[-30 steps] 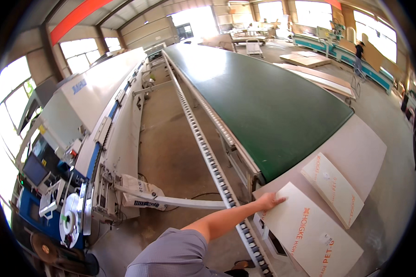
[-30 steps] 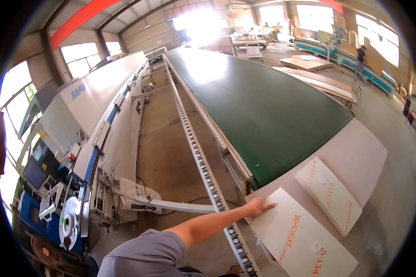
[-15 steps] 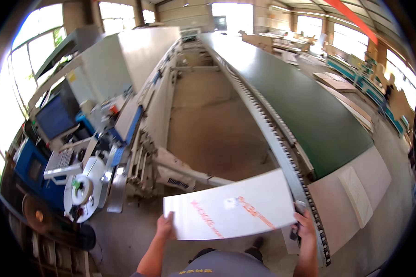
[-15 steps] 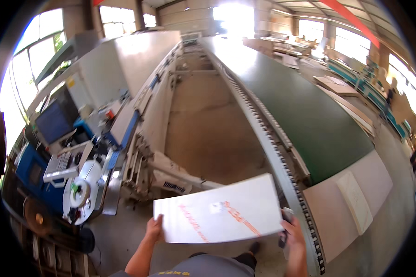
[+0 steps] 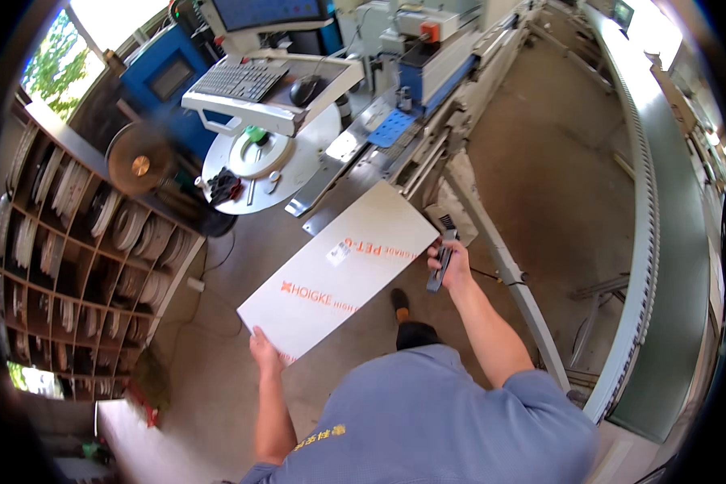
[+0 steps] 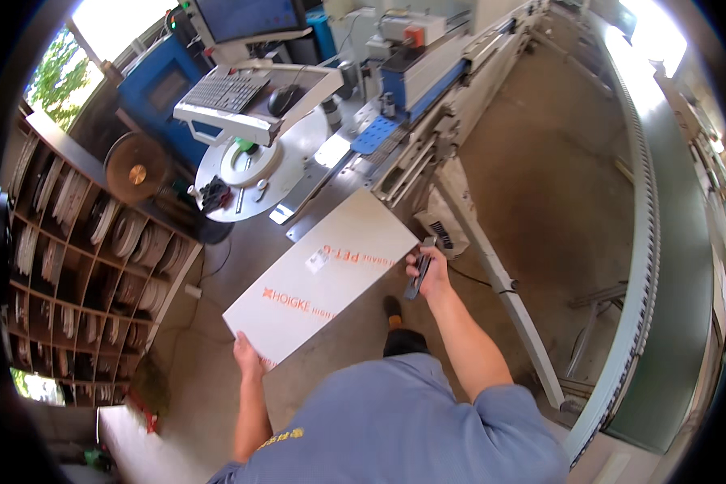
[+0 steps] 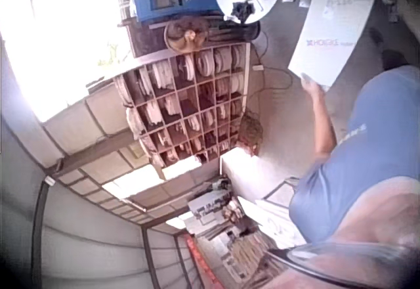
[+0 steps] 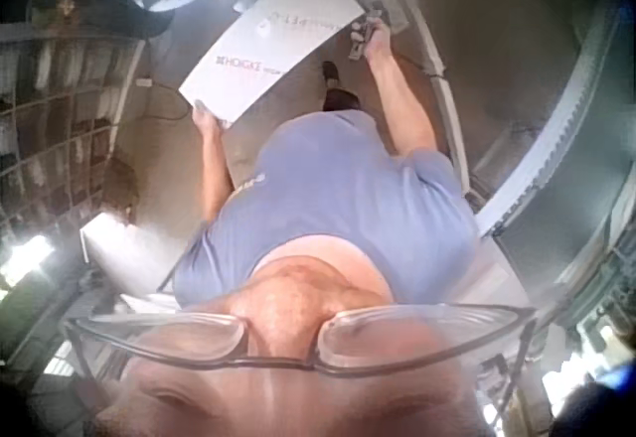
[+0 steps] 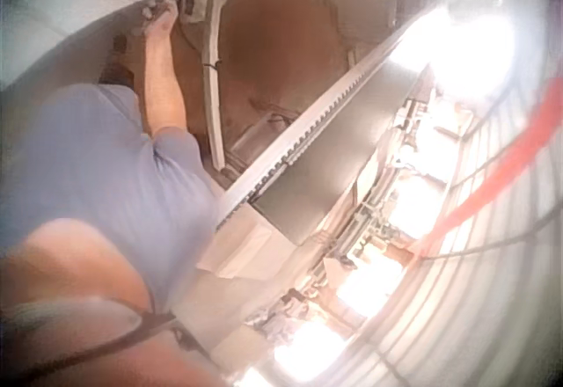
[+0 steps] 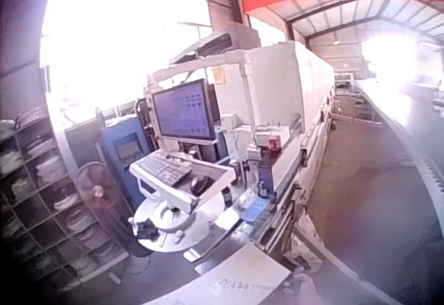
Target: The person handles white PET-G plastic sheets in a factory setting. They use a handheld tool to score or cut the edges of the sheets, then place them onto a conveyor belt. The person also interacts with a computer control panel, using a mouse to operate the machinery.
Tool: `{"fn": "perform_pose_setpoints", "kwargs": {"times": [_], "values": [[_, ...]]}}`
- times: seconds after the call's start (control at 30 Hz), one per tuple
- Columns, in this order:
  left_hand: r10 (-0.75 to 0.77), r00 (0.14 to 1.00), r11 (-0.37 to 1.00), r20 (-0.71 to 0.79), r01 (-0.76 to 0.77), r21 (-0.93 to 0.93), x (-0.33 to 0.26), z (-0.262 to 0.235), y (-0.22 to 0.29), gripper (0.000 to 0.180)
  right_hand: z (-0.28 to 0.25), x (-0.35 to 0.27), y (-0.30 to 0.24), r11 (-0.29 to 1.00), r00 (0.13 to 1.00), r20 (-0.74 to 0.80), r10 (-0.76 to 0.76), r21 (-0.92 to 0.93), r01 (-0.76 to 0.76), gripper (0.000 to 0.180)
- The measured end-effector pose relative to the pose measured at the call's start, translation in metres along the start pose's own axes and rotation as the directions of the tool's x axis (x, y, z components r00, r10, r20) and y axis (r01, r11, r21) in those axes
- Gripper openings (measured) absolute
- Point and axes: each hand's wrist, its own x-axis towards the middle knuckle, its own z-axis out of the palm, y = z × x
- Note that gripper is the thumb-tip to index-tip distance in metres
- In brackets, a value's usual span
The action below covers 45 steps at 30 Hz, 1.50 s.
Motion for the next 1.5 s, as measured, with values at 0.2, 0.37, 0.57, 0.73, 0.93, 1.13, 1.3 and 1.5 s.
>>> {"fn": "perform_pose_setpoints", "kwargs": {"times": [0.2, 0.37, 0.57, 0.73, 0.93, 1.13, 1.3, 1.5], "values": [[-0.105, 0.981, 0.993, -0.162, 0.111, 0.03, 0.037, 0.073, -0.022, 0.047, 0.029, 0.093, -0.013, 0.99, 0.989, -0.141, -0.042, -0.137, 0.022, 0.039], [-0.145, 0.964, 0.989, -0.224, 0.147, -0.009, 0.033, 0.155, -0.009, 0.048, 0.034, 0.083, 0.022, 0.53, 0.969, -0.067, -0.236, -0.845, 0.071, 0.086], [-0.304, 0.95, 0.902, 0.066, 0.265, 0.341, 0.04, 0.181, 0.002, 0.044, 0.055, 0.09, 0.044, 0.369, 0.997, 0.004, -0.072, -0.929, 0.03, 0.1], [0.276, 0.817, 0.447, 0.505, -0.575, 0.686, 0.022, 0.199, 0.059, 0.069, 0.083, 0.114, 0.011, 0.365, 0.982, -0.034, -0.185, -0.93, 0.037, 0.097], [-0.076, 0.561, 0.282, 0.824, -0.781, 0.557, 0.037, 0.245, 0.054, 0.096, 0.092, 0.145, -0.024, 0.43, 0.962, -0.104, -0.252, -0.903, 0.014, 0.089], [0.104, 0.487, 0.312, 0.867, -0.844, 0.436, 0.05, 0.304, 0.044, 0.098, 0.086, 0.179, -0.068, 0.399, 0.953, -0.074, -0.293, -0.916, 0.051, 0.088], [0.135, 0.413, 0.275, 0.901, -0.889, 0.366, 0.061, 0.351, 0.043, 0.093, 0.091, 0.206, -0.102, 0.371, 0.933, -0.122, -0.338, -0.929, 0.013, 0.083], [0.162, 0.292, 0.277, 0.943, -0.93, 0.24, 0.079, 0.402, 0.055, 0.095, 0.089, 0.213, -0.13, 0.445, 0.901, -0.117, -0.417, -0.891, 0.09, 0.072]]}}
